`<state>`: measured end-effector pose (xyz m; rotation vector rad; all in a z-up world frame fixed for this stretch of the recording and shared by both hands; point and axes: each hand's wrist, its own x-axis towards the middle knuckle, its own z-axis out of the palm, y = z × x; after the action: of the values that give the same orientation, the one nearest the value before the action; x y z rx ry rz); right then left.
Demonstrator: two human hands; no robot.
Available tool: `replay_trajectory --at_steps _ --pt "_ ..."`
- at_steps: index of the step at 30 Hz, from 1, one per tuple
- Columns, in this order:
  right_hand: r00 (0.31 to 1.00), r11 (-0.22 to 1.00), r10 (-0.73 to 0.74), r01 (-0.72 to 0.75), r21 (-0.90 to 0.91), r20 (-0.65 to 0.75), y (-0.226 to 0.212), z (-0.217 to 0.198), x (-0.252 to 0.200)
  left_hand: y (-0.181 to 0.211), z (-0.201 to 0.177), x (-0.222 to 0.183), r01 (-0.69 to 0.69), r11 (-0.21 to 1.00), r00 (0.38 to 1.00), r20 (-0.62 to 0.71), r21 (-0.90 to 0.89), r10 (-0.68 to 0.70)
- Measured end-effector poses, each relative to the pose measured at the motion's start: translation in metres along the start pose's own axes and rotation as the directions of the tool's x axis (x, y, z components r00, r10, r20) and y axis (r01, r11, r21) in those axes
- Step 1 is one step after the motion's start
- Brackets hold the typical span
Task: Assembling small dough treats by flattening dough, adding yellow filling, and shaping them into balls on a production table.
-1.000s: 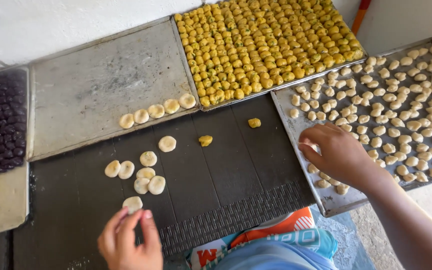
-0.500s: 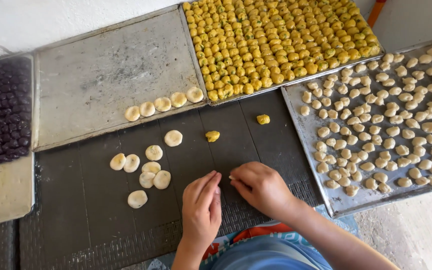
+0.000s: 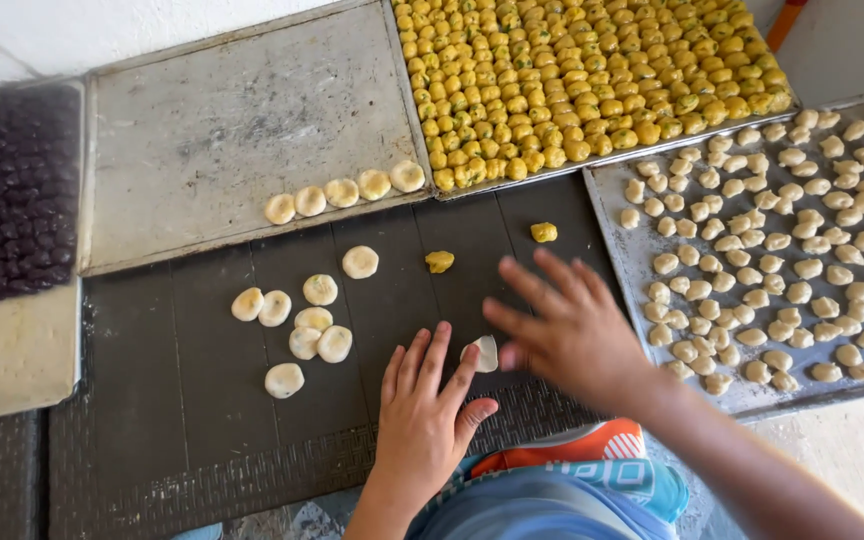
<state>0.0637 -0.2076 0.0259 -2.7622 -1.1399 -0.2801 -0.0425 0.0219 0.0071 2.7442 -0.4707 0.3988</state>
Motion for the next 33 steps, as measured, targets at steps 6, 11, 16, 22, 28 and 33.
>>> replay_trajectory --at_steps 6,11,16,22,28,33 --pt "0.980 0.991 0.122 -0.111 -0.078 0.156 0.089 0.029 0.050 0.004 -0.005 -0.002 -0.008 0.999 0.999 0.032 -0.047 0.010" --pt "0.983 0.895 0.146 -0.084 0.437 -0.109 0.035 -0.007 0.042 -0.002 0.011 0.016 0.122 0.987 0.981 -0.139 -0.105 -0.136" --pt "0.937 0.629 0.329 -0.124 0.767 -0.118 -0.035 -0.033 0.011 -0.006 0.014 0.034 0.212 0.957 0.972 -0.063 -0.196 -0.228" --pt "0.859 0.588 0.467 -0.124 0.799 -0.210 -0.063 -0.012 -0.004 -0.005 0.015 0.038 0.239 0.951 0.971 0.074 -0.195 -0.229" --pt "0.951 0.956 0.095 -0.005 0.295 -0.294 -0.066 0.002 -0.017 -0.005 0.013 0.039 0.293 0.935 0.956 0.055 -0.198 -0.288" --pt "0.974 0.893 0.164 -0.079 0.444 -0.157 -0.051 0.012 -0.016 -0.010 -0.012 0.037 0.269 0.855 0.958 0.216 -0.444 -0.189"
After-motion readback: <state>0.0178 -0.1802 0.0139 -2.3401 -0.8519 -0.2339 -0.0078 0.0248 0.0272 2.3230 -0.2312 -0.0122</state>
